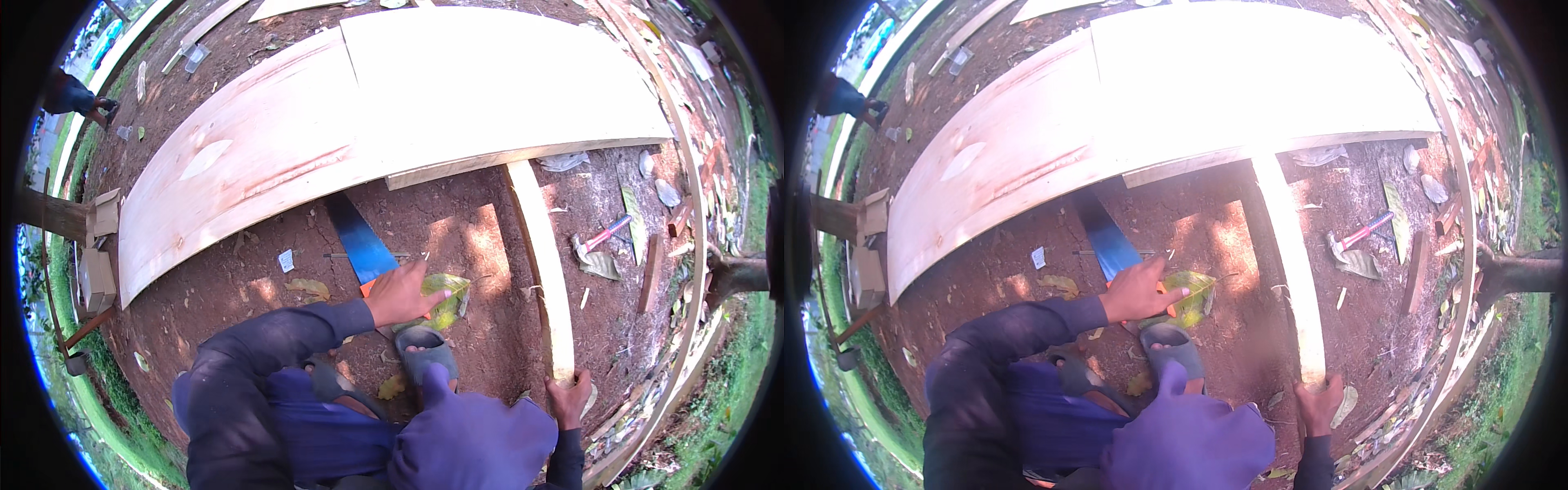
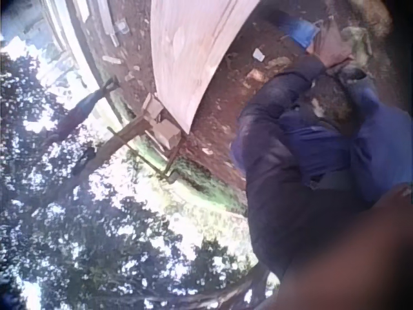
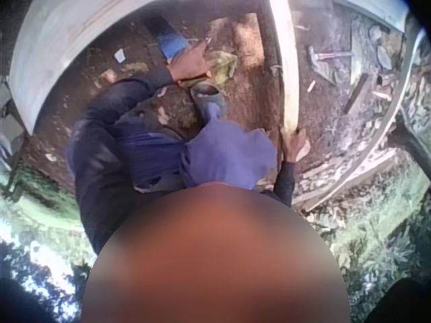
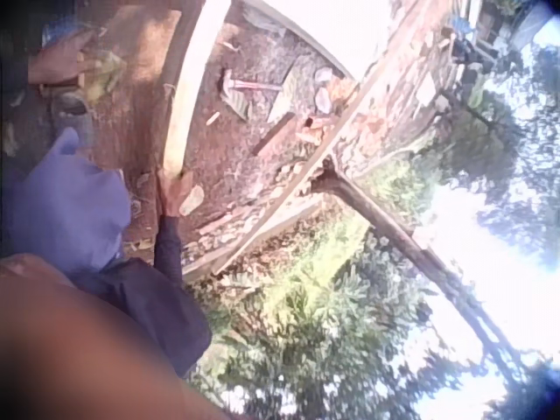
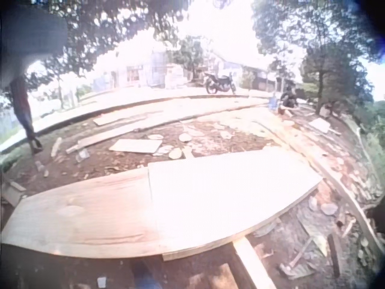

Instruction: The person uses a hand saw to cut a large plywood sheet along a marked line, then measures the cut piece with a tape measure. The person repositions the wood and continues cutting to separate the pieces.

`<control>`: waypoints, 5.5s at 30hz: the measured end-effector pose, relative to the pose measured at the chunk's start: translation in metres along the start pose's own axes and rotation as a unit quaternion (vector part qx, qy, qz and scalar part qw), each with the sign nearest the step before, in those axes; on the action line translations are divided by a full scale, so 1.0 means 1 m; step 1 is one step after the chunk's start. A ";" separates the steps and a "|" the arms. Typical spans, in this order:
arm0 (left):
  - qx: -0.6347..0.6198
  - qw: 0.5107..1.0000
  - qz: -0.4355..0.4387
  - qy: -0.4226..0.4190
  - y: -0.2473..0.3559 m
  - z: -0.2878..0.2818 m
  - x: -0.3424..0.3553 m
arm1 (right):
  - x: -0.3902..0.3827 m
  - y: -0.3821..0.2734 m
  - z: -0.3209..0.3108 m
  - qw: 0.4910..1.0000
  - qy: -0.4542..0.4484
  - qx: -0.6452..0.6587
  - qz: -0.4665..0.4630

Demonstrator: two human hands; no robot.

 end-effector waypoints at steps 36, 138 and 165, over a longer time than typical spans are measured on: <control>-0.698 0.673 -0.106 0.220 0.030 -0.049 0.106 | 0.030 -0.027 0.108 0.994 -0.089 -0.016 -0.062; -0.785 0.597 -0.159 0.053 0.088 -0.063 0.025 | -0.011 -0.282 0.060 0.879 -0.177 0.136 -0.421; -0.322 0.833 -0.010 0.450 -0.035 -0.222 0.016 | 0.002 -0.129 -0.055 0.907 -0.217 0.328 -0.151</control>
Point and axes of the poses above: each hand's wrist, its own x-axis towards the middle knuckle, its own z-axis out of the palm, y = z × x, the point moved 5 cm from there along x, towards the middle knuckle, and after that the axes turned 14 degrees about -x, right-handed, at the moved point
